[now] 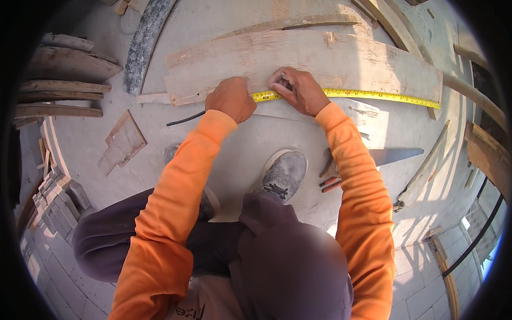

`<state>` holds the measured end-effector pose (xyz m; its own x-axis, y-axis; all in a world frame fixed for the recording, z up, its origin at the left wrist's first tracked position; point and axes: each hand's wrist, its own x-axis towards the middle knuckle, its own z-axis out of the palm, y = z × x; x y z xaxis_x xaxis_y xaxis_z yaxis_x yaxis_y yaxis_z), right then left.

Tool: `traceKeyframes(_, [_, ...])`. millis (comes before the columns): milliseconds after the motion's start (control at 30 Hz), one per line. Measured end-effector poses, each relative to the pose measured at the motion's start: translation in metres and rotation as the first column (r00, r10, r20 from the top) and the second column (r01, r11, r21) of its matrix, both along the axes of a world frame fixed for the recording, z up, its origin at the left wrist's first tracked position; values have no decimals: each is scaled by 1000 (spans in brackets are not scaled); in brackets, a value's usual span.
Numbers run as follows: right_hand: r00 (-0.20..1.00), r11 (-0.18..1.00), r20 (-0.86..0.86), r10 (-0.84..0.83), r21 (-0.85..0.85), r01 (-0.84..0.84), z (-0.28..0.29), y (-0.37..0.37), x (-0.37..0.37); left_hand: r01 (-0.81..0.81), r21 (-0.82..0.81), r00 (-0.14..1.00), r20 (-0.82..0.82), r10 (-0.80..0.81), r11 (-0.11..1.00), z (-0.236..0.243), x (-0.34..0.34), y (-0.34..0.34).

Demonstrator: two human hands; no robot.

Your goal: The person saws through a piece of lumber by hand, carries it across a construction site, and then measures another piece of wood using a tape measure and a pencil.

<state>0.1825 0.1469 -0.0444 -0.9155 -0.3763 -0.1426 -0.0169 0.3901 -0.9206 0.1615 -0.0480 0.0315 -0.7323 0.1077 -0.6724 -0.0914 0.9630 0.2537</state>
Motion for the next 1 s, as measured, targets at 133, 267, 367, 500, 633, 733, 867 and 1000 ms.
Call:
traceKeyframes(133, [998,1000,-63,-23,13,24,-2,-2,2,-23,32,996,-90,26,999,3,11,1])
traceKeyframes(267, [1000,1000,-9,17,-2,-17,-1,-1,0,-43,77,991,-121,53,996,-3,23,-4])
traceKeyframes(367, [997,990,-2,-82,-119,81,-6,0,6,-50,86,983,-174,65,995,-8,31,-1])
traceKeyframes(500, [982,998,-188,-16,-66,4,-8,-2,15,-15,64,988,-154,25,998,-16,33,-4])
traceKeyframes(633, [955,996,-285,83,68,-66,-9,-4,20,-20,62,989,-147,29,998,-20,31,-5])
traceKeyframes(733, [938,995,-336,82,81,-58,-15,-6,21,-5,65,996,-87,10,998,-19,27,-3])
traceKeyframes(867, [915,987,-392,93,155,-34,-12,-12,17,2,48,992,-129,4,999,-19,26,-3])
traceKeyframes(1000, [934,993,-351,61,119,-21,-15,-13,19,9,49,993,-120,-3,999,-21,26,-4])
